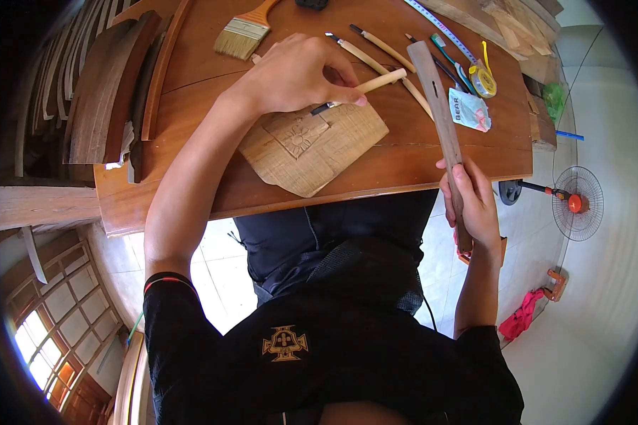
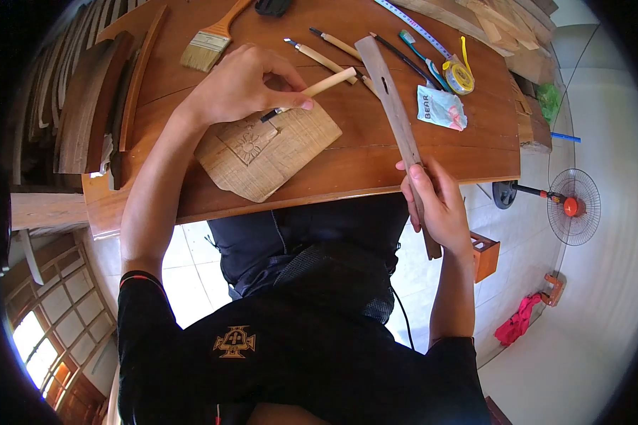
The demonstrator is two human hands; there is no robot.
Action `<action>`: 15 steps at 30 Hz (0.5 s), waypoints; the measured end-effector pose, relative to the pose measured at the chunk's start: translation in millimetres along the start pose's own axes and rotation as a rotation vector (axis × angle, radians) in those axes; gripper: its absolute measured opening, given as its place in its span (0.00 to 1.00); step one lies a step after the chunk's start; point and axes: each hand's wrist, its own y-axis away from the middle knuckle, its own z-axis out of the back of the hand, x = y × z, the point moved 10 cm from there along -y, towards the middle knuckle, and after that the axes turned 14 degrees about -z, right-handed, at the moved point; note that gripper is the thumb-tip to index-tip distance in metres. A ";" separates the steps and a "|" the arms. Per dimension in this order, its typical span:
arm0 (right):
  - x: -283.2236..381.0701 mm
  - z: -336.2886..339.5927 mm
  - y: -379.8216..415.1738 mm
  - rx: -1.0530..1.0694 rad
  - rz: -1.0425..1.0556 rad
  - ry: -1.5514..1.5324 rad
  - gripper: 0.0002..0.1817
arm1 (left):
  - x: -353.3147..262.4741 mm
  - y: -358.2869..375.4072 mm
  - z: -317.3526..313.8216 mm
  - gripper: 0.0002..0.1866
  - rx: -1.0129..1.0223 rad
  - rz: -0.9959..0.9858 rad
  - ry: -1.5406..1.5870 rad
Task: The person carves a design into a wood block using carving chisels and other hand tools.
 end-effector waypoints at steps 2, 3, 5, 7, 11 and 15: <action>-2.6 -1.5 0.7 0.009 -0.016 -0.011 0.19 | -0.8 -1.1 -2.2 0.19 0.014 -0.042 0.006; -2.5 -0.6 1.6 0.010 -0.022 0.005 0.19 | -0.7 -1.2 -2.4 0.19 0.017 -0.037 0.018; -3.6 5.4 0.0 -0.011 -0.021 -0.011 0.19 | -0.6 0.0 -1.3 0.20 0.021 -0.021 0.038; -4.0 2.0 1.1 -0.004 -0.017 -0.039 0.19 | -0.2 0.9 -1.6 0.20 0.017 -0.016 0.031; -6.5 -0.1 4.1 0.005 0.012 -0.025 0.18 | -0.2 0.6 -2.7 0.19 0.036 -0.041 0.031; -11.9 -10.1 6.1 0.002 -0.026 -0.034 0.17 | 1.9 2.7 -4.1 0.18 0.056 0.000 0.048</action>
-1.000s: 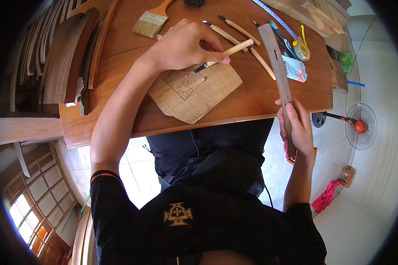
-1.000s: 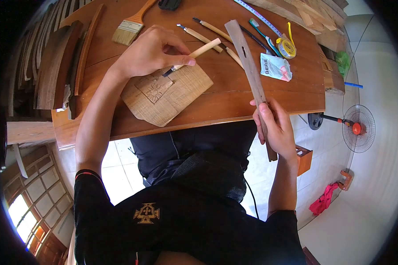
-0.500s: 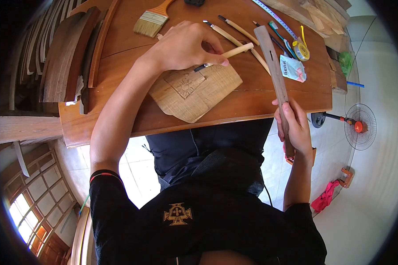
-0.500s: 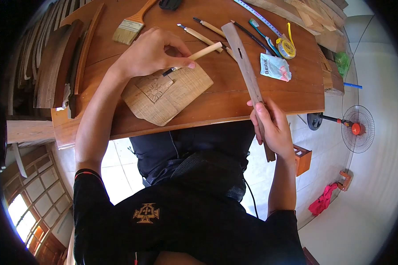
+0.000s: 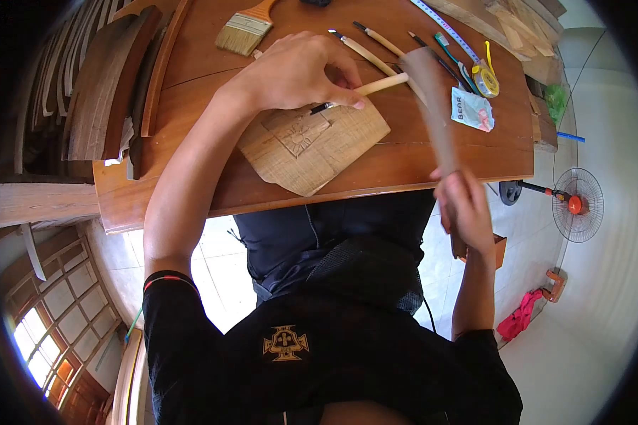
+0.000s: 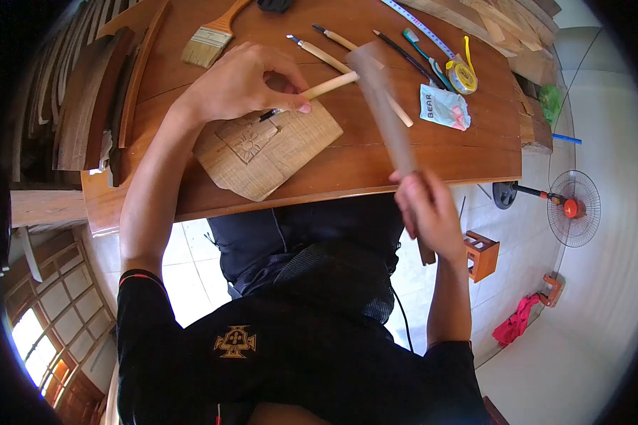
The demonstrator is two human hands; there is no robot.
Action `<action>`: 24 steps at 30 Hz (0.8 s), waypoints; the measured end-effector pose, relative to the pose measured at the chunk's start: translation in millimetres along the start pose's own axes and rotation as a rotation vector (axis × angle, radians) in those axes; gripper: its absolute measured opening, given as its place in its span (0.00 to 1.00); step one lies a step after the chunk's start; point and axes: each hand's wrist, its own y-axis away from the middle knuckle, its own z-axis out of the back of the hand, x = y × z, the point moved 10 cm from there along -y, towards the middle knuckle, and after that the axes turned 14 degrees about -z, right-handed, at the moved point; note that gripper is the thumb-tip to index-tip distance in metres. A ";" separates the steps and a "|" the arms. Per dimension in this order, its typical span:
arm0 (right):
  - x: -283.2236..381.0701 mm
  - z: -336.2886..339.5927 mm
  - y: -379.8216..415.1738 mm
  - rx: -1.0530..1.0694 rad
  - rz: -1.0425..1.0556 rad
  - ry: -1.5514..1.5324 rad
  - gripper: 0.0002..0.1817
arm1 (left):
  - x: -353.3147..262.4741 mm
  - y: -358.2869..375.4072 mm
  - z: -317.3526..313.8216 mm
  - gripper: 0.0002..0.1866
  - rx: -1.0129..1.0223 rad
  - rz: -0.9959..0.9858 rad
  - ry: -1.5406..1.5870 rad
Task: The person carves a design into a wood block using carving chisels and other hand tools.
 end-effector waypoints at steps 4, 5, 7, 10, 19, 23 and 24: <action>0.7 4.8 0.5 -0.066 0.051 -0.114 0.17 | 0.5 -0.8 3.8 0.18 -0.003 -0.015 -0.011; 0.2 8.3 2.4 -0.112 0.056 -0.191 0.17 | 0.6 0.2 2.9 0.18 -0.002 -0.012 -0.010; -9.1 -12.9 2.3 0.016 -0.025 0.027 0.16 | 0.8 1.6 3.6 0.18 0.011 -0.005 0.023; -10.7 -3.4 -1.9 -0.021 0.009 -0.054 0.16 | 3.7 0.7 3.3 0.19 0.026 0.006 0.031; -8.0 -21.2 2.5 0.086 0.011 0.003 0.17 | 5.5 2.8 1.3 0.22 0.145 0.108 0.072; -2.6 -7.4 3.7 -0.039 0.064 -0.178 0.17 | 4.3 2.9 0.0 0.24 0.193 0.095 0.073; -8.4 -12.7 2.1 0.033 0.022 -0.021 0.17 | 4.0 3.9 -0.7 0.23 0.186 0.068 0.094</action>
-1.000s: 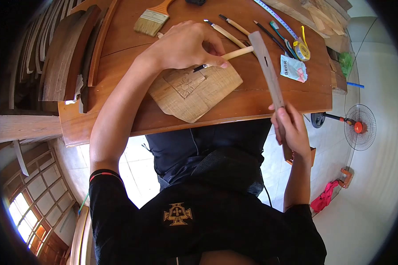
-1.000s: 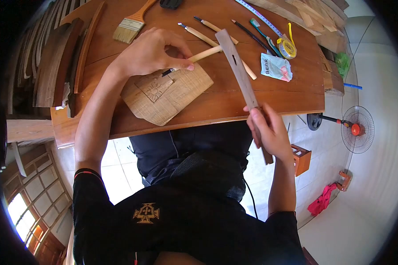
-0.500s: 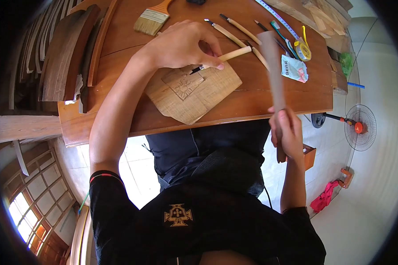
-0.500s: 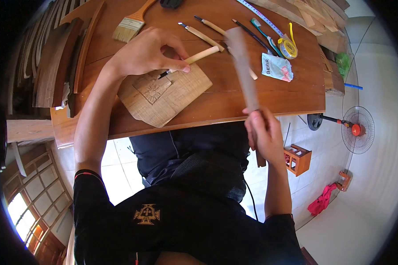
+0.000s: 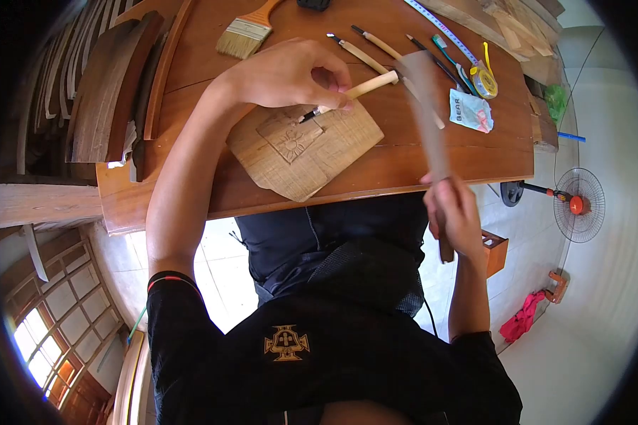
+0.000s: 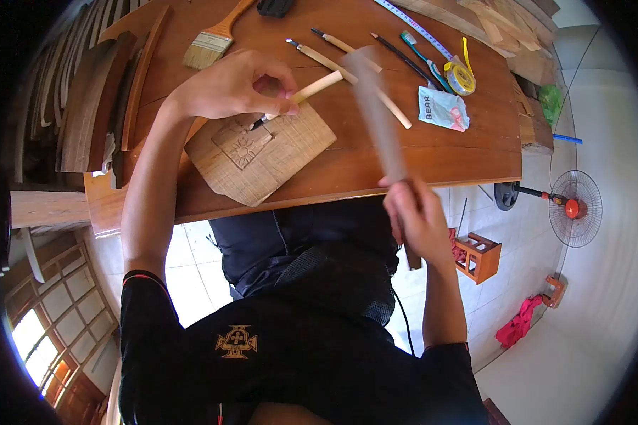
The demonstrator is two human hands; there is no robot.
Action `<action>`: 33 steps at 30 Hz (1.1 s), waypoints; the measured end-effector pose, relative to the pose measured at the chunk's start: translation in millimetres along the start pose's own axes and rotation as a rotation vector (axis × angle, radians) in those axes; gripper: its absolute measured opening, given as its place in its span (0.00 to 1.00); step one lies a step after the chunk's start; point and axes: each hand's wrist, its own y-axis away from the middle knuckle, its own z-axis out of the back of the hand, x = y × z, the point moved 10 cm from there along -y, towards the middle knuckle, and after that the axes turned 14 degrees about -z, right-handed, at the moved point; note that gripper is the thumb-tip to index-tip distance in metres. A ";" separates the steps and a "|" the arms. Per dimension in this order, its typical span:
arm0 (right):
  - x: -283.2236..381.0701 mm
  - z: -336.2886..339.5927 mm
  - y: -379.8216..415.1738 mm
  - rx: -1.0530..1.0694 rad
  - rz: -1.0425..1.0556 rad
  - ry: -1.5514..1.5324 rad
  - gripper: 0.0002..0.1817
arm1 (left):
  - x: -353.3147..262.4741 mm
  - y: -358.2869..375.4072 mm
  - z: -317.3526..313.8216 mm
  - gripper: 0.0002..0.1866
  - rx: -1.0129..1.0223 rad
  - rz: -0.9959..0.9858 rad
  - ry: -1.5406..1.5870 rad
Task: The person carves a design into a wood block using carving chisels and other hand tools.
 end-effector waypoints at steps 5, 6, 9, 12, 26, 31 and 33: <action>3.3 4.6 0.3 -0.068 0.048 -0.087 0.17 | -0.3 -1.6 -3.5 0.20 -0.004 -0.104 0.032; 2.3 -1.1 0.4 -0.030 0.035 -0.020 0.17 | -0.6 -0.5 -5.5 0.19 0.005 -0.087 0.037; 3.2 -7.1 0.8 -0.009 0.011 -0.042 0.18 | -3.3 -3.1 -5.7 0.19 0.029 -0.083 0.038; 9.6 4.8 -2.3 -0.093 0.107 -0.280 0.17 | -0.6 -1.0 -8.0 0.20 0.053 -0.093 0.029; 2.7 -3.0 -8.5 0.029 0.049 -0.204 0.19 | -2.1 19.8 10.2 0.14 0.138 -0.032 0.493; 8.4 -5.0 -9.5 0.067 0.079 -0.166 0.18 | -15.0 39.8 33.5 0.10 0.011 0.051 0.559; 12.5 -2.2 -14.2 0.060 0.107 -0.163 0.19 | -3.8 49.0 29.4 0.12 0.024 0.115 0.298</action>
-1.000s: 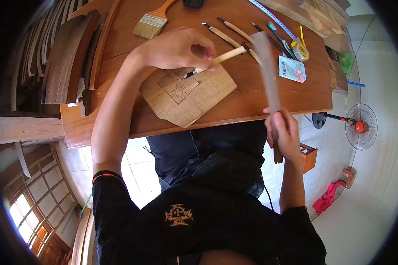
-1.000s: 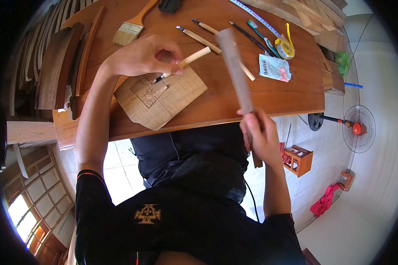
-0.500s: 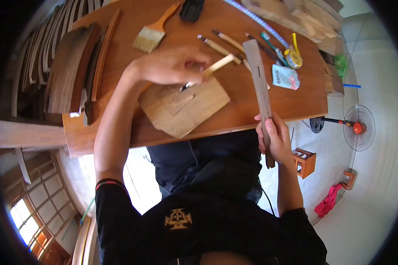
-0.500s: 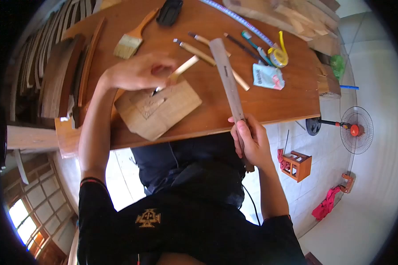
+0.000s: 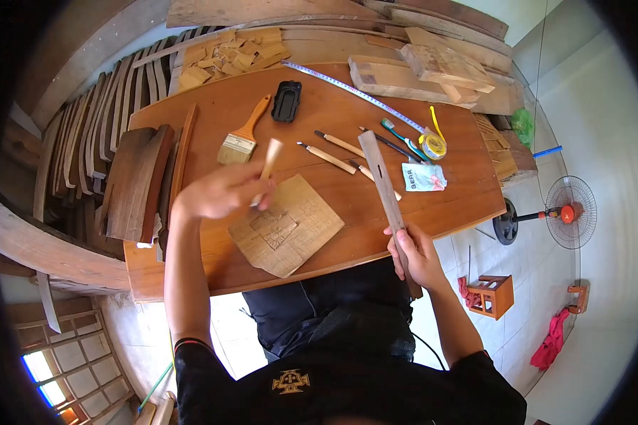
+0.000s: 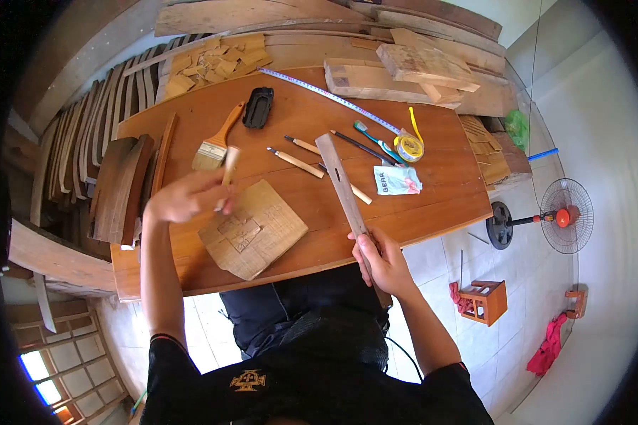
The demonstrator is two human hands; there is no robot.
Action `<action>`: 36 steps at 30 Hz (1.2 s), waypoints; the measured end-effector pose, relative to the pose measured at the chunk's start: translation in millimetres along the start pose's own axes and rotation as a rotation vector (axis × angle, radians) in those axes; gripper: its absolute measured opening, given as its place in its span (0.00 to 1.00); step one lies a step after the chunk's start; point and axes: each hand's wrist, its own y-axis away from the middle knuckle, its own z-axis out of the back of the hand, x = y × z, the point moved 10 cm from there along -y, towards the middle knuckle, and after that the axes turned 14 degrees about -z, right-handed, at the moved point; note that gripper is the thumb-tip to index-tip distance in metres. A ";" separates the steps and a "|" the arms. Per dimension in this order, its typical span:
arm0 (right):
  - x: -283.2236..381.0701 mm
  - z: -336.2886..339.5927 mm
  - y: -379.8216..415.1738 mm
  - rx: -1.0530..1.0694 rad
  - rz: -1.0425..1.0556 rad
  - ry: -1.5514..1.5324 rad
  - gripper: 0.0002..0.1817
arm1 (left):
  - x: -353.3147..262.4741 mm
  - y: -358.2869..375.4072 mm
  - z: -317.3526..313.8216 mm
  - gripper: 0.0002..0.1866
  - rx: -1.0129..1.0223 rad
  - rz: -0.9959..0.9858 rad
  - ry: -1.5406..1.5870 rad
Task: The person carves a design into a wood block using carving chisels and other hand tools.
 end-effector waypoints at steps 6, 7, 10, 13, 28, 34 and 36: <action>10.8 -2.6 -32.9 0.034 0.092 0.007 0.21 | -46.7 18.7 -32.2 0.14 -0.227 -0.098 -0.869; 11.4 -4.1 -38.0 0.041 0.106 -0.006 0.21 | -45.6 21.6 -34.2 0.14 -0.234 -0.080 -0.880; 8.5 -8.9 -50.4 0.061 0.097 -0.020 0.22 | -38.4 29.5 -33.6 0.14 -0.261 -0.007 -0.909; 8.3 -10.0 -54.1 0.066 0.091 -0.026 0.22 | -36.3 35.2 -32.1 0.12 -0.302 0.039 -0.903; 2.7 -3.7 -52.9 0.108 0.118 -0.107 0.21 | -38.7 38.3 -40.4 0.08 -0.309 -0.090 -0.760; 0.9 -1.8 -53.4 0.098 0.124 -0.127 0.24 | -33.6 38.7 -41.6 0.09 -0.353 -0.192 -0.772; 1.7 -1.5 -53.8 0.093 0.137 -0.128 0.25 | -32.4 35.9 -39.1 0.10 -0.349 -0.205 -0.742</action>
